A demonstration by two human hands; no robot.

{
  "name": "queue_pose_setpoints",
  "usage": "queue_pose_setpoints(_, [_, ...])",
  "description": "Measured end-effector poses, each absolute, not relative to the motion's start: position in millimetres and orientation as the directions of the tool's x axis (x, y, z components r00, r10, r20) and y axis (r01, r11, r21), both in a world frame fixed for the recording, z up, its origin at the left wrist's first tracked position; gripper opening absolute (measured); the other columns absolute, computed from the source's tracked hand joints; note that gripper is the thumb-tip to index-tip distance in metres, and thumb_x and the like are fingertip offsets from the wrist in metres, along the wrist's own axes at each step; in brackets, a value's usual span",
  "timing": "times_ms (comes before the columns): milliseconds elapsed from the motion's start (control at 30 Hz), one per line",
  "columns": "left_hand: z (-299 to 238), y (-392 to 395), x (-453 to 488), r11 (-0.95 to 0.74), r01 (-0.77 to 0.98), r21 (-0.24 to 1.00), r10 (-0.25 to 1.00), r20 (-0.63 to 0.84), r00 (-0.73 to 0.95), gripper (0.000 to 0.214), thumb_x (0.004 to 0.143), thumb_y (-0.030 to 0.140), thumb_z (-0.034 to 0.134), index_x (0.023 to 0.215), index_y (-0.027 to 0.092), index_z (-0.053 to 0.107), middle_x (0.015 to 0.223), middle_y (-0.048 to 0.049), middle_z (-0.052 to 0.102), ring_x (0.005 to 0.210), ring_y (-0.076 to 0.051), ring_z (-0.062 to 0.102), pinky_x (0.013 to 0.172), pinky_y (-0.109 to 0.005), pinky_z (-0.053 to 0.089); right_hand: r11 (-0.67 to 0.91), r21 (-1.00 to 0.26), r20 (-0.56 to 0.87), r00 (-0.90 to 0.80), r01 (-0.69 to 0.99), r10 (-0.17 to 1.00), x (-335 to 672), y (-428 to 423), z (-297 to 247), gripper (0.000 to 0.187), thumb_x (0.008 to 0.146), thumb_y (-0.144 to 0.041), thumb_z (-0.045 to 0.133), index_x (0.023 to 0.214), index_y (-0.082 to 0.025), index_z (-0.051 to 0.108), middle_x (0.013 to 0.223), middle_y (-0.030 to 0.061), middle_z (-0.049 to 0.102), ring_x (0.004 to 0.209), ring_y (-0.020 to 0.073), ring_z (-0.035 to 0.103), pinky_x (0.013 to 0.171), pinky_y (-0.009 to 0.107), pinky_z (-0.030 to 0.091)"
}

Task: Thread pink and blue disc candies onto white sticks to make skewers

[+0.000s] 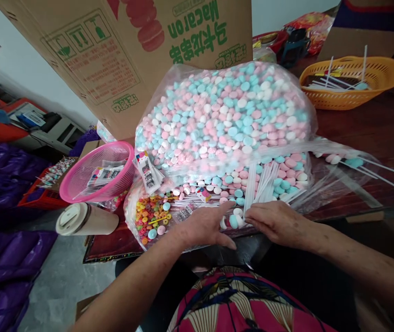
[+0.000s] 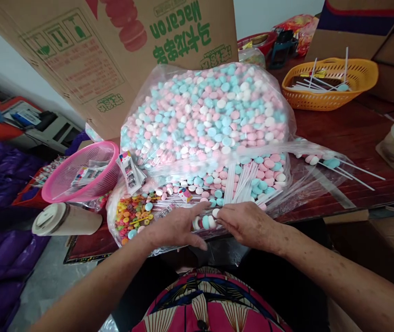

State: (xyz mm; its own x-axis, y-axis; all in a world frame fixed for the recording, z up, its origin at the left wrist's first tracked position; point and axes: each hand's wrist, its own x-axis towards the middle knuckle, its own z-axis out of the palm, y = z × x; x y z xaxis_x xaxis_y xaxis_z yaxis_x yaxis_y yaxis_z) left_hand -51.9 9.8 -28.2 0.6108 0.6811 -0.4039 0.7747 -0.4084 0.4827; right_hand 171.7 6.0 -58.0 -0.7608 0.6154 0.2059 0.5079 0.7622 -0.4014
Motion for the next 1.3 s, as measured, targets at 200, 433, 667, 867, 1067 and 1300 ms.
queue_pose_setpoints(200, [-11.7,23.4,-78.8,-0.222,0.67,0.709,0.491,-0.512,0.705,0.058,0.068,0.033,0.072,0.123,0.031,0.053,0.105,0.0035,0.067,0.096,-0.02,0.062,0.086,-0.03,0.044,0.861,-0.296,0.41,-0.76,0.413,0.505,181.5,4.1,-40.8,0.026,0.092,-0.016,0.037,0.076,-0.015,0.058,0.063,0.0027,0.057,0.058,0.0138,0.05,0.054,0.026,0.028])
queue_pose_setpoints(433, [-20.8,0.7,-55.9,-0.343,0.939,-0.024,0.898,-0.301,0.32,0.026,0.073,0.033,0.063,0.092,0.016,0.062,0.084,-0.0091,0.069,0.085,-0.029,0.065,0.082,-0.042,0.045,0.641,-0.501,0.087,-0.703,0.582,0.706,180.3,-4.3,-36.2,0.027,0.091,-0.022,0.039,0.072,-0.017,0.058,0.064,0.0014,0.06,0.058,0.0126,0.053,0.054,0.024,0.03])
queue_pose_setpoints(667, [-25.5,-4.9,-60.5,-0.3,0.954,-0.028,0.935,-0.208,0.288,0.033,0.074,0.043,0.063,0.094,0.017,0.06,0.082,-0.0083,0.069,0.085,-0.028,0.065,0.079,-0.037,0.045,0.547,-0.573,0.069,-0.63,0.609,0.774,176.4,-0.3,-35.7,0.029,0.093,-0.028,0.037,0.076,-0.017,0.059,0.068,0.0019,0.061,0.062,0.0133,0.056,0.056,0.023,0.034])
queue_pose_setpoints(867, [-29.8,-6.3,-64.5,-0.033,0.998,-0.061,0.986,-0.167,0.022,0.044,0.07,0.06,0.058,0.088,0.021,0.064,0.076,-0.007,0.069,0.078,-0.028,0.065,0.066,-0.031,0.044,0.666,-0.199,0.184,-0.64,0.719,0.746,172.2,-15.9,-39.1,0.02,0.084,-0.012,0.043,0.075,-0.018,0.06,0.065,0.0021,0.061,0.058,0.0175,0.058,0.051,0.028,0.026])
queue_pose_setpoints(1067, [-27.4,-2.7,-63.9,-0.178,0.967,0.184,0.924,-0.307,0.228,0.043,0.071,0.059,0.061,0.092,0.022,0.065,0.082,-0.0042,0.07,0.079,-0.024,0.064,0.062,-0.028,0.041,0.76,-0.245,0.248,-0.719,0.602,0.649,175.3,-6.8,-31.4,0.021,0.088,-0.015,0.042,0.074,-0.018,0.058,0.064,0.0009,0.06,0.058,0.0152,0.056,0.054,0.027,0.028])
queue_pose_setpoints(1300, [-19.5,-6.0,-56.3,-0.343,0.917,0.202,0.899,-0.211,0.383,0.035,0.078,0.05,0.058,0.094,0.02,0.062,0.084,-0.004,0.069,0.079,-0.022,0.063,0.067,-0.029,0.043,0.643,-0.304,0.089,-0.651,0.703,0.754,179.3,3.7,-27.7,0.024,0.091,-0.023,0.041,0.076,-0.018,0.058,0.07,0.0021,0.063,0.064,0.0162,0.059,0.055,0.026,0.029])
